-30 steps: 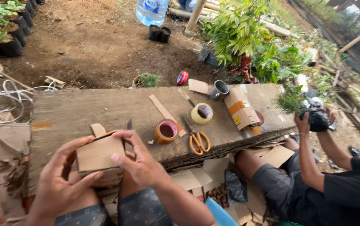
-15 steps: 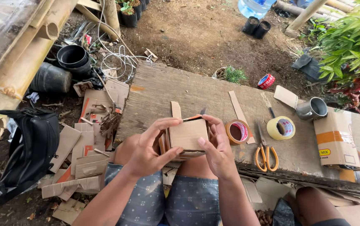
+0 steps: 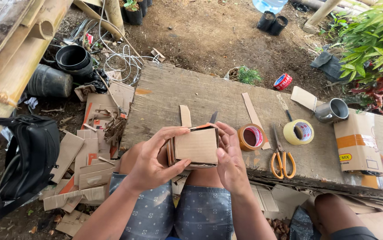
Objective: The person cuts a piece of cardboard with scissors, folds it into a small box shape, and secures the edges with brown packing tape. The finished box is placed on the wooden workbench.
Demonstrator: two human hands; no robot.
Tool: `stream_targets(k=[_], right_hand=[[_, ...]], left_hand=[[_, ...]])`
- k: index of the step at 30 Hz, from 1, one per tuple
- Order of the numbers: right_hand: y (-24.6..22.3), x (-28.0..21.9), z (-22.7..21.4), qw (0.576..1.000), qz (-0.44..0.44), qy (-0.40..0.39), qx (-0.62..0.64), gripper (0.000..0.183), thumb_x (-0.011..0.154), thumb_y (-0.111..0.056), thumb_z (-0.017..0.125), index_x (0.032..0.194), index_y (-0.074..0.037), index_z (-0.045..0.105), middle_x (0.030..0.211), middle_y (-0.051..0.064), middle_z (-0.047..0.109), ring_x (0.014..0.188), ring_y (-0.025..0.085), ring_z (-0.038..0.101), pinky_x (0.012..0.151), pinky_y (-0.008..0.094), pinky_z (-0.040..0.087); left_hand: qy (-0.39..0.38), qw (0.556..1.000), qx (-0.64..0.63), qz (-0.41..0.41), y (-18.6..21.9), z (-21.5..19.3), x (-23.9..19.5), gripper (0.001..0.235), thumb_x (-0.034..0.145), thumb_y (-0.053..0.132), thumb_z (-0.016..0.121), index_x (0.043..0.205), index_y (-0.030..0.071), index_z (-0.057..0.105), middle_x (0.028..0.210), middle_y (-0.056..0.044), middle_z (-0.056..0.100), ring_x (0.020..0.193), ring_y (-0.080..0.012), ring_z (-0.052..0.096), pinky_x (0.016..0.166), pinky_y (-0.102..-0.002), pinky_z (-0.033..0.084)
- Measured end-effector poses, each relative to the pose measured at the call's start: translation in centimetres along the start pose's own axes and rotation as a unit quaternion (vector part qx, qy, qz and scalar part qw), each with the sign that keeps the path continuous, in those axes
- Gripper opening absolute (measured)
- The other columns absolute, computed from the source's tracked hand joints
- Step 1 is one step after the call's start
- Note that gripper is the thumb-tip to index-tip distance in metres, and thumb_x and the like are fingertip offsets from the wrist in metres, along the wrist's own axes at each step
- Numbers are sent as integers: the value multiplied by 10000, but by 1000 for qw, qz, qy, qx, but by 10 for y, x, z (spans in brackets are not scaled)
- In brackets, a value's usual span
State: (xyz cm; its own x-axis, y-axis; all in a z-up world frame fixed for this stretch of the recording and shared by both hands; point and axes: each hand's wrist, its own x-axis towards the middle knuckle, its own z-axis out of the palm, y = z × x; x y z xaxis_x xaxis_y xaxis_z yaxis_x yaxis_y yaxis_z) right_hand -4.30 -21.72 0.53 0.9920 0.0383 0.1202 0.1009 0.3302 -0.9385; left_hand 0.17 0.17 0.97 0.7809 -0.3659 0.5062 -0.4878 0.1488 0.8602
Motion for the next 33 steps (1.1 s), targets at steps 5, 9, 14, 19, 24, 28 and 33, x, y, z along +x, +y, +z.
stream_targets(k=[5,9,14,19,24,28,33], right_hand=[[1,0,-1,1000,10,11,19,596,1019,-225,533,1538,-12,331,1443,176,486,1364,227,479,1157,377,392],[-2,0,0,997,5,12,-77,549,1001,-143,555,1498,-16,360,1440,164,500,1375,218,481,1160,379,385],[-4,5,2,991,-12,20,-129,538,995,-151,557,1490,-29,383,1440,146,511,1350,214,501,1145,374,395],[-2,9,1,987,-27,18,-155,517,1004,-160,564,1476,-18,406,1439,145,533,1334,212,512,1151,377,406],[1,4,-1,996,-27,2,-89,495,1000,-134,574,1450,-10,407,1420,169,530,1349,240,517,1162,400,406],[3,1,-1,998,-29,5,-60,424,1034,-146,527,1424,-19,420,1434,194,547,1372,257,524,1179,404,403],[3,1,0,998,-28,0,-53,414,1014,-97,559,1399,-68,409,1437,199,531,1356,266,527,1163,429,420]], left_hand=[[1,999,33,-32,5,0,3,593,824,70,824,1360,15,575,1292,-112,673,1243,-202,654,1079,-330,517],[-3,999,12,-44,9,0,6,581,837,74,816,1359,17,568,1290,-104,667,1255,-195,646,1082,-324,519],[1,998,-5,-59,10,-2,7,569,850,85,821,1355,21,568,1303,-97,650,1270,-186,633,1092,-318,525],[7,997,-12,-74,13,-2,7,583,831,72,820,1352,28,564,1293,-89,657,1278,-177,626,1097,-313,507],[-13,997,-13,-72,17,-2,5,572,817,72,837,1324,36,576,1284,-77,679,1254,-165,648,1076,-308,514],[-33,998,-17,-58,16,-5,3,599,815,73,848,1346,36,573,1314,-81,658,1272,-168,638,1089,-313,516],[-45,998,-25,-47,15,-9,3,626,810,58,841,1369,23,560,1342,-92,635,1317,-185,609,1132,-325,487]])
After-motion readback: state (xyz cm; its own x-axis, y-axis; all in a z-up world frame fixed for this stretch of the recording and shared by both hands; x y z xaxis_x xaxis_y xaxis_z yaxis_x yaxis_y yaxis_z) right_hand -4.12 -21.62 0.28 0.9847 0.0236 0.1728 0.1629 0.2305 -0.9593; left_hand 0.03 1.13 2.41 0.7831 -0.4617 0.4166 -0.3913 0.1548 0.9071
